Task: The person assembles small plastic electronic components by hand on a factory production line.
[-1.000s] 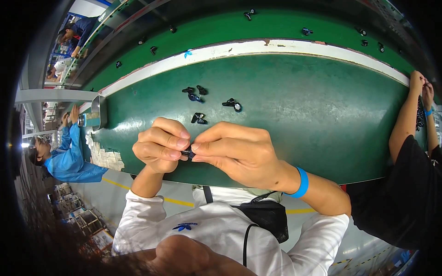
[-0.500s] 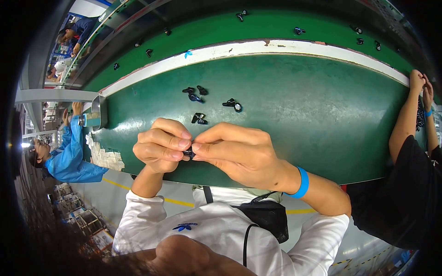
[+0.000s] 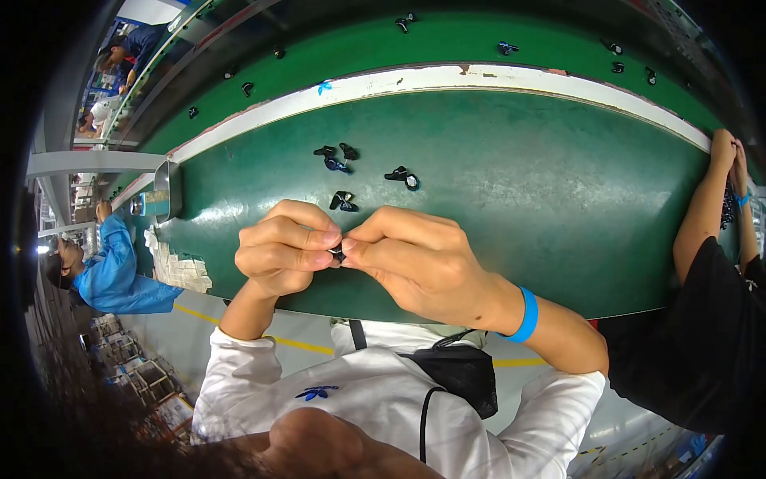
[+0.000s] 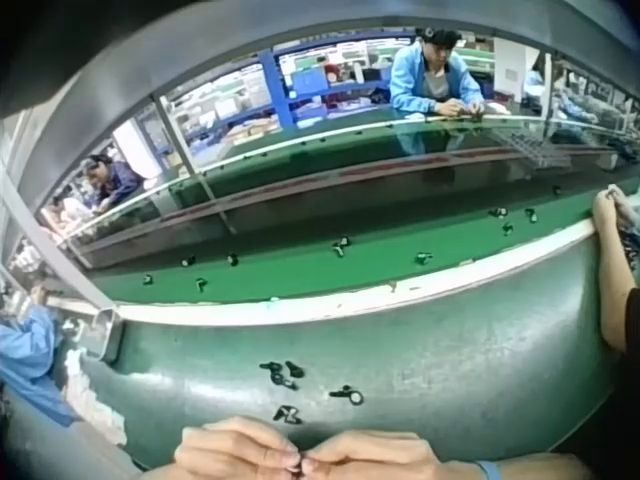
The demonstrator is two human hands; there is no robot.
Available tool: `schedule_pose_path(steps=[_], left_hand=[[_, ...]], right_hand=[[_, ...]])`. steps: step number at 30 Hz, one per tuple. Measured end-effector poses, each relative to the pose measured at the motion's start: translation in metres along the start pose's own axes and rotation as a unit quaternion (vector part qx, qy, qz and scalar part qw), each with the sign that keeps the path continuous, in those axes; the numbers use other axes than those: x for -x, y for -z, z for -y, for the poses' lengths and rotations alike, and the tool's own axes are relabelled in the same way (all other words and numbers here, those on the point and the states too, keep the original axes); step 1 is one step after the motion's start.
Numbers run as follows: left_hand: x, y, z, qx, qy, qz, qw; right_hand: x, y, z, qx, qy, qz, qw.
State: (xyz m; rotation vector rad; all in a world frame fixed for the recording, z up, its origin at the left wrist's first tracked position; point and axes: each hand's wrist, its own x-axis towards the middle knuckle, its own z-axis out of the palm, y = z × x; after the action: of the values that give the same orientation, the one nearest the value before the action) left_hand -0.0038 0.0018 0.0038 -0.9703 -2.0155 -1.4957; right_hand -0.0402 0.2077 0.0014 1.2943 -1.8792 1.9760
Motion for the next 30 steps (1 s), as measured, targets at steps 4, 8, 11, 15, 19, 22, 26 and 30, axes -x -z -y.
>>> schedule_pose_path(steps=[4, 8, 11, 15, 19, 22, 26, 30], left_hand=[[-0.001, 0.001, 0.002, -0.014, 0.001, 0.013, 1.000], [0.002, 0.005, 0.004, -0.032, -0.046, 0.034, 0.998], [0.003, 0.007, 0.004, -0.034, -0.050, 0.040, 0.997], [0.001, 0.004, 0.004, -0.039, -0.036, 0.037, 0.998], [-0.001, -0.003, 0.005, -0.033, -0.019, 0.014, 0.999], [-0.003, -0.001, 0.001, -0.045, -0.012, 0.013, 0.999], [0.000, 0.008, -0.003, 0.001, 0.007, 0.001, 1.000], [-0.001, -0.011, 0.001, 0.078, 0.046, -0.074, 0.993]], right_hand=[[0.002, 0.000, 0.000, -0.008, -0.031, 0.011, 0.999], [0.000, 0.001, 0.003, -0.050, -0.075, 0.023, 0.996], [0.002, 0.000, 0.002, -0.066, -0.090, 0.026, 0.993], [0.004, -0.001, 0.000, -0.036, -0.069, 0.019, 0.997], [0.002, 0.002, -0.001, 0.028, -0.007, 0.004, 1.000], [-0.002, 0.002, -0.001, 0.026, 0.000, 0.010, 1.000], [-0.002, -0.005, 0.002, -0.120, -0.106, 0.009, 0.987], [0.016, -0.016, 0.000, -0.231, -0.174, -0.047, 0.956]])
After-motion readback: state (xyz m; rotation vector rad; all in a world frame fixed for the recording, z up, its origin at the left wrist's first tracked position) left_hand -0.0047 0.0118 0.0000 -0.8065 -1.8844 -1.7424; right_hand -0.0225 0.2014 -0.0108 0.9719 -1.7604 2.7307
